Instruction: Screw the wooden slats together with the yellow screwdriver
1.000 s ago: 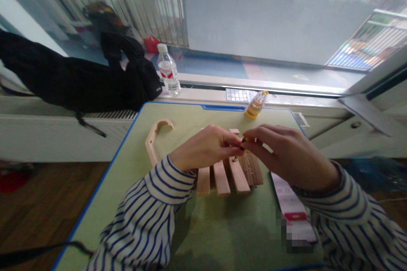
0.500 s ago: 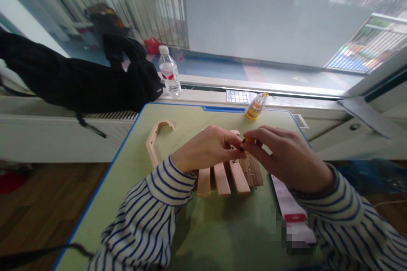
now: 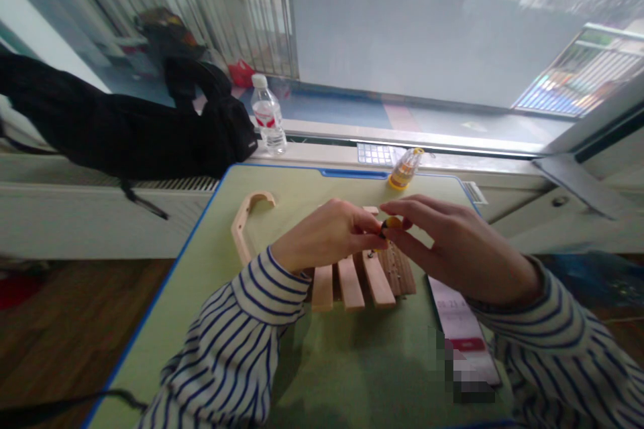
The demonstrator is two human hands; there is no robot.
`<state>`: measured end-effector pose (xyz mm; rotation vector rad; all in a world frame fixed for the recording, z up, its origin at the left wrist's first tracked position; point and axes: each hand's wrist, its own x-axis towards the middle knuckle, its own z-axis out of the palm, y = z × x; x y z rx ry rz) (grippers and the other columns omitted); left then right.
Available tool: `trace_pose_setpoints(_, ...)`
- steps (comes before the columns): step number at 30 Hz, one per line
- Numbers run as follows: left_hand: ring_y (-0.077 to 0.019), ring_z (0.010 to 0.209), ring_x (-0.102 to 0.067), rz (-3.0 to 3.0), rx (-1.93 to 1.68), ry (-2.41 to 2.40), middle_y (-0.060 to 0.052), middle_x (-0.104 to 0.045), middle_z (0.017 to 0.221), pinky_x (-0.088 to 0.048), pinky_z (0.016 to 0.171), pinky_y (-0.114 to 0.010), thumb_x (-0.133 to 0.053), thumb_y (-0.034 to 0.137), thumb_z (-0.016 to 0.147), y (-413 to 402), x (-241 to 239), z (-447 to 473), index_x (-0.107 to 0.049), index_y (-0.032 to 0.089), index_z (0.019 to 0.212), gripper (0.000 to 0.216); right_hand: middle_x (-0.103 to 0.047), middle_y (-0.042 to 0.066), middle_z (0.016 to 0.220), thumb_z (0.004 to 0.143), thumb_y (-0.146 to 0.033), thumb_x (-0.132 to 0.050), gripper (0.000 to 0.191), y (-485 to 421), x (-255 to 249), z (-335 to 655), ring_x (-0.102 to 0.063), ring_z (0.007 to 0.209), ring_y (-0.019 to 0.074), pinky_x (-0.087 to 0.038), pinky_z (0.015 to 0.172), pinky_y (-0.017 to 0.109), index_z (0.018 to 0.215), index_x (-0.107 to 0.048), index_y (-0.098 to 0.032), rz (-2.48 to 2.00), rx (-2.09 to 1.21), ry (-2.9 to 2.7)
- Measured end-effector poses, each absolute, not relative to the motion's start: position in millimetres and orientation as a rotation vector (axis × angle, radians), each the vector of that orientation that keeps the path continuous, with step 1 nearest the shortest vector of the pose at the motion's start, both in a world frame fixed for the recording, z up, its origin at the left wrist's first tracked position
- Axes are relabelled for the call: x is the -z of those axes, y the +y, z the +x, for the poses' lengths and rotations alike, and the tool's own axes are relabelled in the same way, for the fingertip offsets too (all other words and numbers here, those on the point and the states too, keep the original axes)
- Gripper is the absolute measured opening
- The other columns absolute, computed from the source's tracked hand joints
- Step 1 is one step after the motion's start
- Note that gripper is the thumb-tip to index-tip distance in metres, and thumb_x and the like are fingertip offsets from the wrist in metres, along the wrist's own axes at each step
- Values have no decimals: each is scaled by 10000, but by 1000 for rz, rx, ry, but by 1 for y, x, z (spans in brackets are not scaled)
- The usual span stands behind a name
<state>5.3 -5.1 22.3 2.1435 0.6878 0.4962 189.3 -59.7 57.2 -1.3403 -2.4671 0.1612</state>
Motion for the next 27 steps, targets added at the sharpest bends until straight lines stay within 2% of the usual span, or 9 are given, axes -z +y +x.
trace_pose_setpoints(9, -90, 635, -489, 2146, -475, 695, 10, -575, 655, -337, 561, -183, -543, 269, 785, -5, -22, 5, -682, 148, 839, 192, -631, 51, 872, 860, -311, -427, 235, -59, -56, 187, -570, 766, 141, -425, 688, 280, 1004, -570, -194, -1324, -189, -2490)
trace_pose_setpoints(27, -81, 620, -473, 2153, -476, 678, 21, -549, 639, -321, 555, -182, -537, 274, 789, -3, -19, 3, -675, 146, 849, 197, -604, 17, 876, 863, -337, -415, 226, -62, -47, 184, -560, 744, 127, -415, 660, 270, 999, -552, -219, -1416, -173, -2392)
